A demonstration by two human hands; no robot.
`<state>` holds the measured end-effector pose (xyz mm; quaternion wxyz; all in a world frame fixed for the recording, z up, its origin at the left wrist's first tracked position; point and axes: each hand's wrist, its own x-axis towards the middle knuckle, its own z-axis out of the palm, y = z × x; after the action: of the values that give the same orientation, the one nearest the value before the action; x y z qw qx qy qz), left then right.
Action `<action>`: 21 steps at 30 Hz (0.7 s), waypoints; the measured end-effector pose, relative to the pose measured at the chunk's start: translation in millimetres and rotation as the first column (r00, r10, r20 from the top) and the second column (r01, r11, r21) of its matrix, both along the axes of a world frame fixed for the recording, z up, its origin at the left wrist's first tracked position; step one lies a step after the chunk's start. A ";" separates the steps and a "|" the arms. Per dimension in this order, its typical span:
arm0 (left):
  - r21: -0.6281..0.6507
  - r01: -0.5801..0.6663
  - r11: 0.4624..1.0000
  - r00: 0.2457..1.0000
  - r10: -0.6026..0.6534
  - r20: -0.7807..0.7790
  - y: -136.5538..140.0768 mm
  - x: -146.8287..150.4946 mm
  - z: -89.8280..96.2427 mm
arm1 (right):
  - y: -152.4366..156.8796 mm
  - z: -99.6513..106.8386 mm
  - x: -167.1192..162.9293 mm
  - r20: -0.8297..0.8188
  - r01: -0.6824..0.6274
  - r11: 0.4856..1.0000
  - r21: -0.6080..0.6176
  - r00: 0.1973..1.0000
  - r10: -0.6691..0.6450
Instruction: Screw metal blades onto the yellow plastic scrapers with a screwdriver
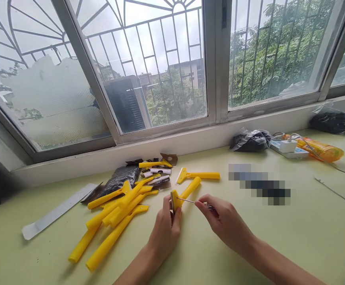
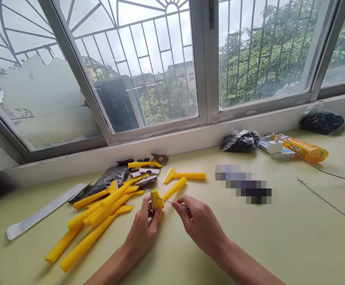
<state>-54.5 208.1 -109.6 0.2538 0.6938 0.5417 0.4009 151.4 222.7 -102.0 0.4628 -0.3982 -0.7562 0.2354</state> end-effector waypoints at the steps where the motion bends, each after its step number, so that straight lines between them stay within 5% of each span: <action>1: -0.001 0.003 1.000 1.000 -0.003 0.006 0.7 -0.2 -0.1 | 0.5 -0.1 0.1 0.005 0.000 1.000 -0.004 1.000 0.001; 13: -0.068 0.009 0.998 0.996 -0.003 0.090 0.0 0.8 4.6 | 1.3 -2.9 -1.7 -0.001 -0.039 0.999 -0.019 0.999 0.039; 21: 0.004 -0.017 1.000 0.997 0.017 0.069 0.8 -1.3 2.7 | 1.8 -1.4 -3.8 -0.023 -0.079 0.997 0.020 0.997 0.079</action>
<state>-55.8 208.8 -106.9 0.2673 0.6757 0.5374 0.4280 147.7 224.5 -103.3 0.4660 -0.3606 -0.7680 0.2510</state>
